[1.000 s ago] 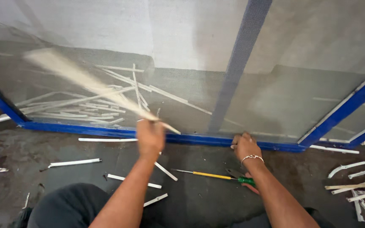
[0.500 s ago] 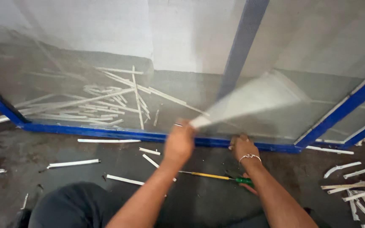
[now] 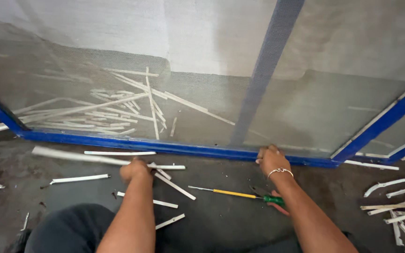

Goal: The person is assembling a window screen by inserting white plastic splines into the groove of a blue metal frame. They use a screwdriver to pry the spline into place and pliers to cut the excess material. The person works methodically along the bottom edge of the frame.

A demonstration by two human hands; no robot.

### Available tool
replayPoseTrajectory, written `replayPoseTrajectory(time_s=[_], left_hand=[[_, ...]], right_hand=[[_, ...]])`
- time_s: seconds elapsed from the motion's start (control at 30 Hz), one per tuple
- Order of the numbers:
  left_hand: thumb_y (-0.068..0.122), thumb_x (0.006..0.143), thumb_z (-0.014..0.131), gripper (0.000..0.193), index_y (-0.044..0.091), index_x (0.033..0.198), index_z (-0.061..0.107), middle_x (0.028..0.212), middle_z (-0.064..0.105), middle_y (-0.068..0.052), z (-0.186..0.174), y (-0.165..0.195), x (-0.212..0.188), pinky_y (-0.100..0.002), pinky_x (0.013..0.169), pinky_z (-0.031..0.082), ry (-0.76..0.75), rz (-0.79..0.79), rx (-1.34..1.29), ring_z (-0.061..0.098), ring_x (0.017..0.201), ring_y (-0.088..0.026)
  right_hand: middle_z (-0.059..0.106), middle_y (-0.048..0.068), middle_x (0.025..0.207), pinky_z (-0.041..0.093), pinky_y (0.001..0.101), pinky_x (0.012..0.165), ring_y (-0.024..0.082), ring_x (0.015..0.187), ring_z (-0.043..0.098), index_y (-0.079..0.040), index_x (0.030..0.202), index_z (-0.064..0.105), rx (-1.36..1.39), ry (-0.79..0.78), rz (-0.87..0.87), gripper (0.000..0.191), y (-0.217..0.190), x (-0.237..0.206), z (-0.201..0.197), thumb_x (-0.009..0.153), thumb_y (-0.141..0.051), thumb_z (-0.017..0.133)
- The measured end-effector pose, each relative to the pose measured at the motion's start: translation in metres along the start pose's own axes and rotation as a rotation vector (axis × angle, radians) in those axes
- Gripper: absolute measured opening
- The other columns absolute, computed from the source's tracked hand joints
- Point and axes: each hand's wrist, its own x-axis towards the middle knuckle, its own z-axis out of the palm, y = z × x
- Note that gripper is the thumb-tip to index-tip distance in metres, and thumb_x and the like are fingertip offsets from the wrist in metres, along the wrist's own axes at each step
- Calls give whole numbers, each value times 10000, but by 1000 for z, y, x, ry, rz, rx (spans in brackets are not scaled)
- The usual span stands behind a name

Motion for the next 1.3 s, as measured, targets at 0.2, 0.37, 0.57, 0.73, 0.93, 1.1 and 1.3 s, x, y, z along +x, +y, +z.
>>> replayPoseTrajectory(time_s=[0.2, 0.37, 0.57, 0.73, 0.93, 1.1, 1.3], left_hand=[[42, 925, 647, 205, -12, 1122, 627, 1006, 720, -103, 22, -13, -4, -411, 683, 661, -261, 194, -446, 737, 828, -246], [132, 902, 709, 227, 110, 1092, 586, 917, 686, -53, 24, -3, -82, -353, 544, 592, -683, 445, -204, 710, 735, -165], [172, 926, 758, 236, 48, 1063, 611, 855, 702, -91, -12, -4, -165, -278, 563, 573, -975, 653, 218, 681, 721, -141], [190, 890, 784, 378, 36, 1169, 580, 1019, 720, -113, -49, 0, -207, -347, 787, 614, -1406, 725, 265, 723, 931, -199], [351, 784, 849, 662, 152, 1333, 537, 1216, 690, -169, -69, 89, -145, -479, 942, 518, -1196, 1487, 1100, 645, 1156, -372], [384, 767, 856, 712, 227, 1379, 527, 1318, 627, -129, -79, 149, -56, -478, 981, 518, -727, 1355, 1961, 608, 1231, -342], [369, 751, 877, 699, 229, 1377, 599, 1359, 665, -89, -75, 158, 17, -435, 1021, 531, -806, 1251, 2346, 629, 1263, -299]], right_hand=[[615, 141, 1222, 522, 487, 979, 374, 1196, 612, -181, 1007, 739, -26, 24, -7, 182, 2, 0, 3, 880, -311, 732], [634, 139, 1254, 516, 476, 995, 359, 1200, 618, -170, 1072, 744, -15, 22, -53, 307, -15, -15, -16, 864, -396, 751], [700, 128, 1246, 525, 440, 940, 350, 1110, 679, -138, 1222, 689, 391, 155, -313, 449, -70, -73, -41, 877, -422, 739], [758, 158, 951, 576, 387, 754, 329, 901, 743, -126, 1219, 706, 533, 102, -421, 400, -107, -137, -49, 872, -321, 743], [591, 22, 739, 548, 274, 581, 110, 613, 586, -114, 1144, 659, 1271, 914, -391, 83, -58, -178, -112, 1119, -140, 584], [631, -46, 1077, 594, 309, 733, 95, 915, 665, -230, 1236, 512, 1501, 781, 164, 350, -22, -185, -105, 970, -256, 738], [539, 163, 1474, 396, 411, 1133, 321, 1381, 505, -67, 1441, 496, 480, -27, -260, 899, -113, -187, 2, 698, -415, 863]])
